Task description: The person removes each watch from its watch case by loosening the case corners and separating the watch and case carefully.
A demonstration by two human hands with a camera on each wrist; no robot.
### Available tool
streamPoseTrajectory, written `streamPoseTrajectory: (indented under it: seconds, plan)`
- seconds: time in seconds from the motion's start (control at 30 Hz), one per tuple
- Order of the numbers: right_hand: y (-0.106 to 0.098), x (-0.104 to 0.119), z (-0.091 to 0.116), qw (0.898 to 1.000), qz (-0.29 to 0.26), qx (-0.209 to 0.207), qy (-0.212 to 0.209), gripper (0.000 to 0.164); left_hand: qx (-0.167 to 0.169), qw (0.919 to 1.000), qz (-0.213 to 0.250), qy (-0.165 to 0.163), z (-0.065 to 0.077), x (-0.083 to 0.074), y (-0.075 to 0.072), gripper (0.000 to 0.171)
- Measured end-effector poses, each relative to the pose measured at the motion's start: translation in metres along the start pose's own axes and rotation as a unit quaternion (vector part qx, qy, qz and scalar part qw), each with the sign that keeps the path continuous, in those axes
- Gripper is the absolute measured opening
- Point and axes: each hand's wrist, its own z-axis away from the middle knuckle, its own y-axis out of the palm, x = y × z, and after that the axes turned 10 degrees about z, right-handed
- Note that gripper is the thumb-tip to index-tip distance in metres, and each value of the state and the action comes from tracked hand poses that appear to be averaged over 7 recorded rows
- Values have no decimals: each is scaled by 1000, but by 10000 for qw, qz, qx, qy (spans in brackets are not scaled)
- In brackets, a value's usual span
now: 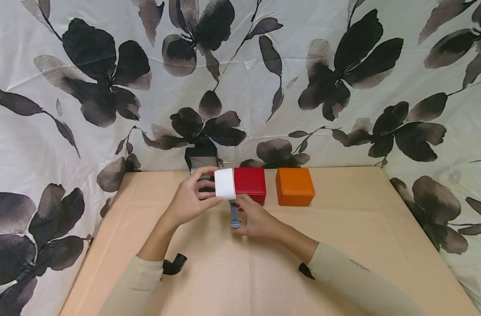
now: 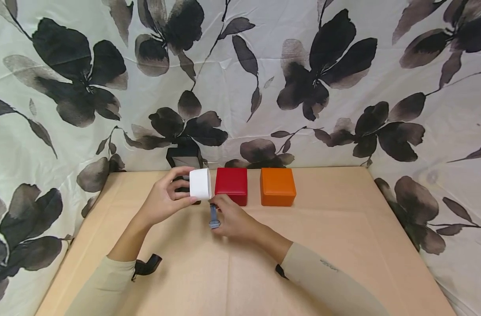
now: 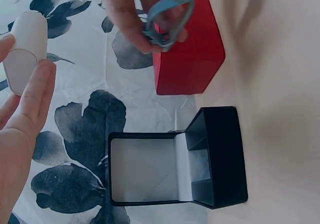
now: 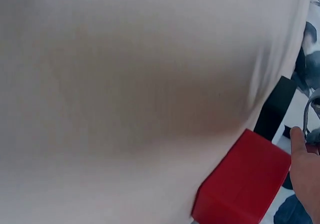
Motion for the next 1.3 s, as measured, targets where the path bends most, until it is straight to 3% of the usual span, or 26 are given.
streamPoseTrajectory:
  seconds: [0.43,0.77,1.3]
  plan:
    - [24,3,-13,9965,746,375,77,84,-52,10000,-25,26,2,-6,-10,76]
    - [41,10,-24,9887,1466,316,-54,79,-146,9999,-51,8,5,-6,-13,75]
    - [45,7,-25,9831,1776,407,196,85,-264,9989,-310,213,3,-10,-23,75]
